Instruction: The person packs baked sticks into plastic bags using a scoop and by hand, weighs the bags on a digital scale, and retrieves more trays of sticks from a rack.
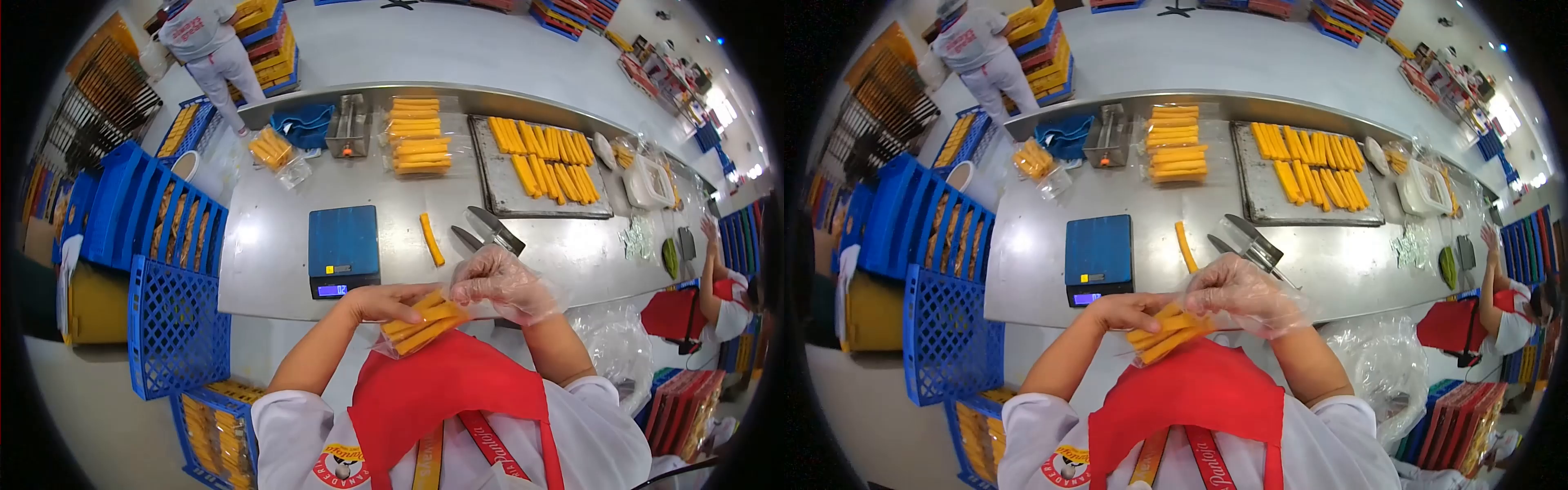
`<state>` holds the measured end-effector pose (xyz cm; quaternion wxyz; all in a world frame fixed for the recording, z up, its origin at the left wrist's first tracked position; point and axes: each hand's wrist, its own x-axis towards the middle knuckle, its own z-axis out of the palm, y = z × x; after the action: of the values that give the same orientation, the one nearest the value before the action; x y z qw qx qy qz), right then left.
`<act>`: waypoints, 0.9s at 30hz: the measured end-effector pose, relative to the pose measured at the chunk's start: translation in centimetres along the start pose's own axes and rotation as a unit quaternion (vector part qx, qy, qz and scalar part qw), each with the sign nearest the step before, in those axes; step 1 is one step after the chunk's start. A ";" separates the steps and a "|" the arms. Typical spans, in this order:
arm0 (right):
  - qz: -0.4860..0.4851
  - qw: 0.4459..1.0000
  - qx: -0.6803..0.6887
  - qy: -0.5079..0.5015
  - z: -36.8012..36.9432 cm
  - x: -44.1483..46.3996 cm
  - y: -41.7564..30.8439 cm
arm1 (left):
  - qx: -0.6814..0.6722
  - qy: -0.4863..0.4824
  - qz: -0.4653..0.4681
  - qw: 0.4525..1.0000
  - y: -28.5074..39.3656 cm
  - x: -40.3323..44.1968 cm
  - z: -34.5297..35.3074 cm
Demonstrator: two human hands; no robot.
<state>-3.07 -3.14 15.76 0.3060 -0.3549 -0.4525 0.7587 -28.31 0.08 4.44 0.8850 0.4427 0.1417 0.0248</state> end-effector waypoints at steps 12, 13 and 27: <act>-0.074 0.719 -0.562 0.402 -10.2 -5.0 6.1 | 0.562 0.251 0.054 0.786 13.9 7.5 -12.9; -0.071 0.716 -0.562 0.409 -10.0 -5.2 7.0 | 0.669 0.291 0.014 0.684 14.4 8.5 -13.7; 0.075 0.682 -0.574 0.447 -12.6 -8.6 13.4 | 0.767 0.378 -0.008 0.518 11.4 10.5 -8.9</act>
<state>10.09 -9.42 1.67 0.1508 -0.7905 -0.5808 0.1226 -19.74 15.68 6.05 0.0650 0.8979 0.4306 0.0644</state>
